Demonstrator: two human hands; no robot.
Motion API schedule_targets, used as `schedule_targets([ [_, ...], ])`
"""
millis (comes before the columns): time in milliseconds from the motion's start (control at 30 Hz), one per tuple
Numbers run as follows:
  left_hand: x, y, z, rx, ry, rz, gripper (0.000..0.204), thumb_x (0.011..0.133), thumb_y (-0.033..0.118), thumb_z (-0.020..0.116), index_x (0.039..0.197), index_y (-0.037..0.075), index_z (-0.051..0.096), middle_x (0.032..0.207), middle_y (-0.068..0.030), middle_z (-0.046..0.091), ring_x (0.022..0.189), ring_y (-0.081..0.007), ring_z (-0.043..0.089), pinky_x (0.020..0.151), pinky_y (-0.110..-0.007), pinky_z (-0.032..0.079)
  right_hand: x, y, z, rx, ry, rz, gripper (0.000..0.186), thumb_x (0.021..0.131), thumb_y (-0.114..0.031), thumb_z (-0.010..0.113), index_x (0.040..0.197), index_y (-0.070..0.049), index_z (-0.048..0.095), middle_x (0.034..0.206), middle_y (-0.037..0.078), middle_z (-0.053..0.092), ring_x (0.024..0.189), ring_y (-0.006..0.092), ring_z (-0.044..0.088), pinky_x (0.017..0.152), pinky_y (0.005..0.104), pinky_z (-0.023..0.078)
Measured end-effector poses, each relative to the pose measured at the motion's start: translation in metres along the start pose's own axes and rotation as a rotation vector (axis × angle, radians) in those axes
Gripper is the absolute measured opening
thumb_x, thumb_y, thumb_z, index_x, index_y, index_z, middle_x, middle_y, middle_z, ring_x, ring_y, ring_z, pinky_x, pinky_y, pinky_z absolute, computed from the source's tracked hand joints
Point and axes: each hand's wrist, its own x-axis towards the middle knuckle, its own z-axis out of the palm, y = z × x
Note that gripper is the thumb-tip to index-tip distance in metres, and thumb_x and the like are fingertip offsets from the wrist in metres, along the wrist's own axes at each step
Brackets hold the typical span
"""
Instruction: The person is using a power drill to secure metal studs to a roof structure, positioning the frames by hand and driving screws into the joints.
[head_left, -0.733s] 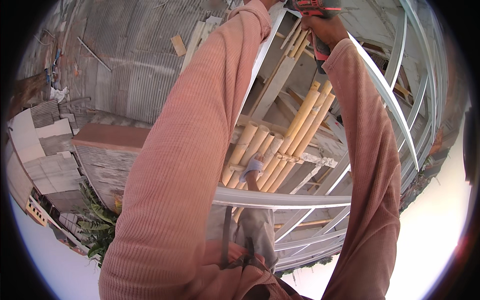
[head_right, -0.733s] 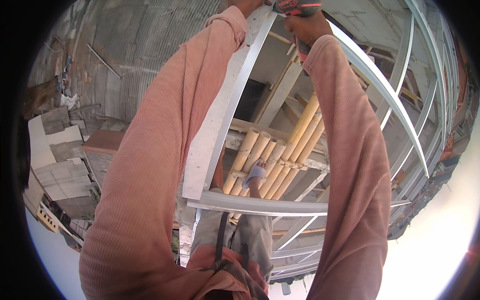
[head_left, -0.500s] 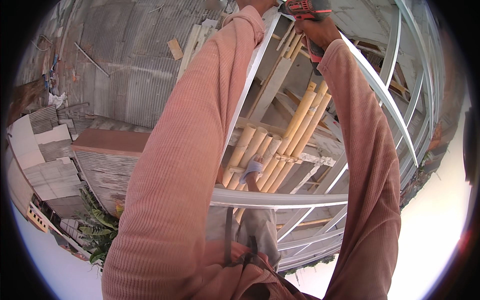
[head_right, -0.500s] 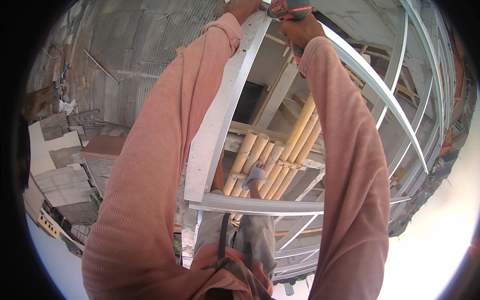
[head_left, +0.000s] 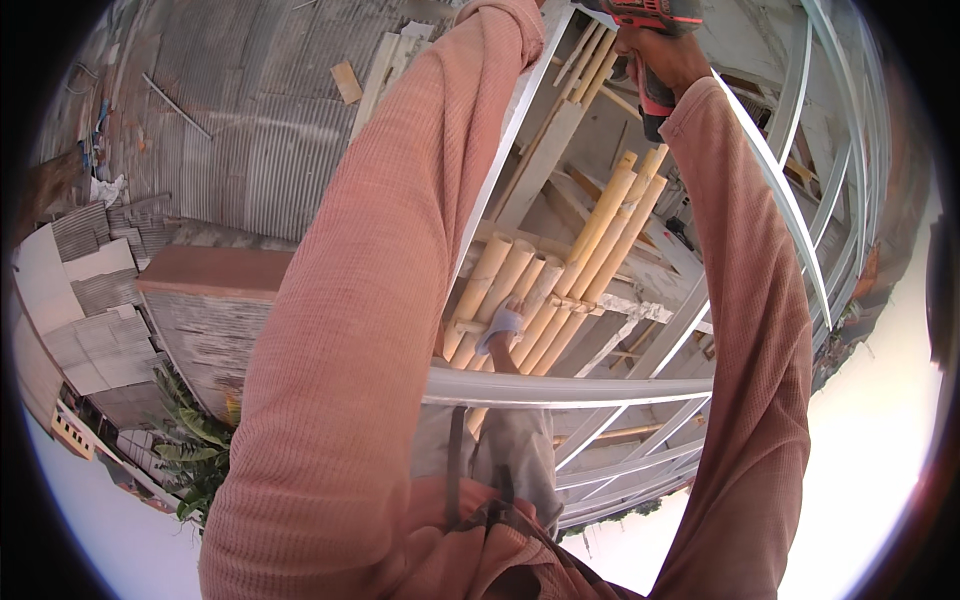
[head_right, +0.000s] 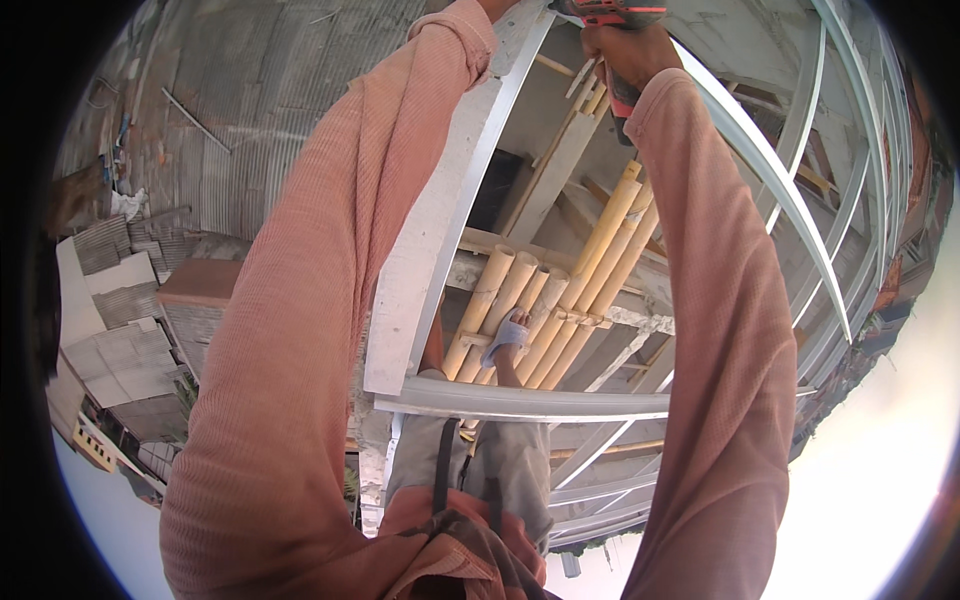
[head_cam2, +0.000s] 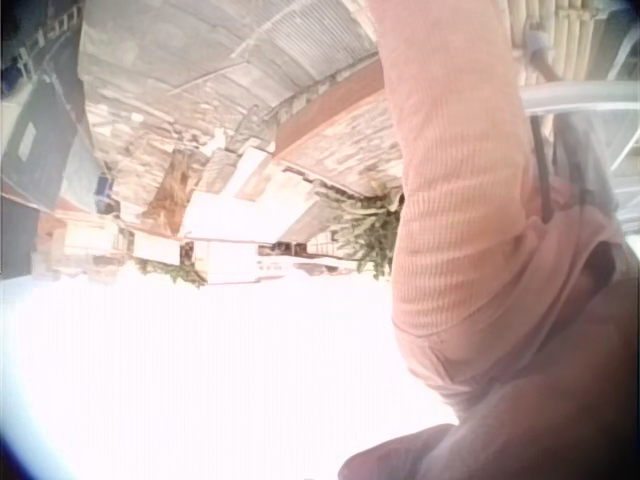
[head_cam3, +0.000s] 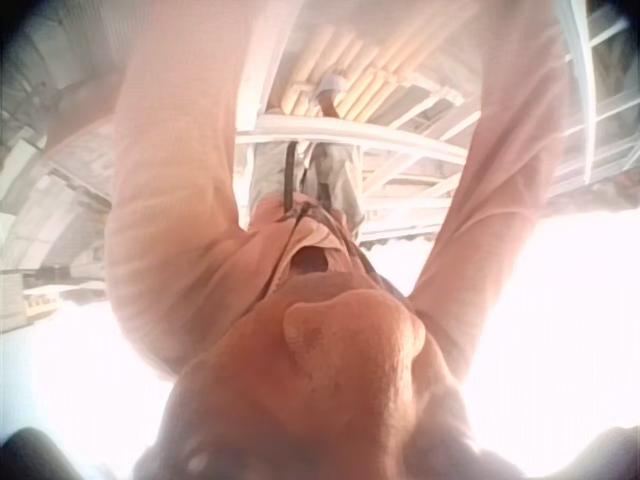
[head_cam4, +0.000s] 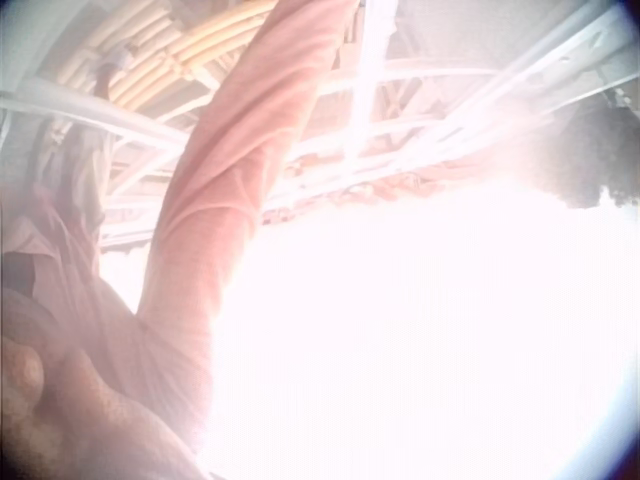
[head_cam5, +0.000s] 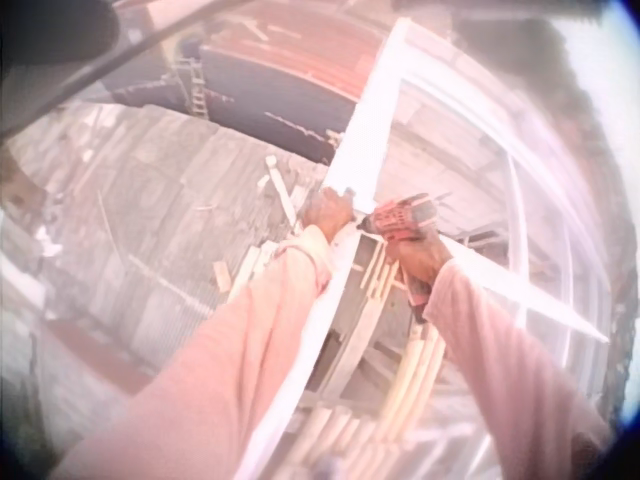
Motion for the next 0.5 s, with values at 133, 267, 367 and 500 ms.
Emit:
schedule_targets([
  [133, 0.0, 0.005, -0.007, -0.109, -0.085, -0.055, 0.044, 0.089, 0.033, 0.073, 0.131, 0.023, 0.062, 0.12, -0.0204, 0.065, 0.113, -0.0399, 0.064, 0.087, -0.054, 0.055, -0.008, -0.009, 0.006, 0.086, 0.17, -0.063, 0.019, 0.078, -0.007, 0.069, 0.097, -0.005, 0.066, 0.078, 0.006, 0.064, 0.062, 0.018, 0.06, 0.053, 0.0359, 0.047],
  [267, -0.001, 0.002, -0.012, -0.082, -0.134, -0.077, 0.044, 0.091, 0.032, 0.072, 0.132, 0.024, 0.061, 0.126, -0.0192, 0.063, 0.119, -0.0402, 0.06, 0.092, -0.056, 0.052, -0.01, -0.027, 0.004, 0.001, 0.093, 0.03, 0.019, 0.08, -0.009, 0.068, 0.099, -0.004, 0.068, 0.075, 0.005, 0.065, 0.061, 0.0178, 0.06, 0.053, 0.0348, 0.046],
  [367, -0.004, 0.005, -0.012, -0.077, -0.118, -0.058, 0.044, 0.09, 0.031, 0.072, 0.132, 0.024, 0.061, 0.125, -0.0189, 0.063, 0.12, -0.0399, 0.06, 0.092, -0.056, 0.053, -0.006, -0.023, 0.007, -0.13, 0.134, 0.049, 0.019, 0.082, -0.009, 0.067, 0.1, -0.003, 0.069, 0.074, 0.006, 0.065, 0.06, 0.0179, 0.06, 0.052, 0.0353, 0.045],
  [500, -0.005, -0.011, -0.008, 0.026, -0.076, -0.03, 0.047, 0.088, 0.032, 0.074, 0.133, 0.025, 0.06, 0.124, -0.0185, 0.063, 0.119, -0.04, 0.059, 0.087, -0.055, 0.055, -0.008, -0.03, 0.015, -0.044, 0.067, 0.032, 0.02, 0.08, -0.008, 0.068, 0.099, -0.002, 0.069, 0.074, 0.006, 0.065, 0.06, 0.0179, 0.06, 0.051, 0.0357, 0.045],
])
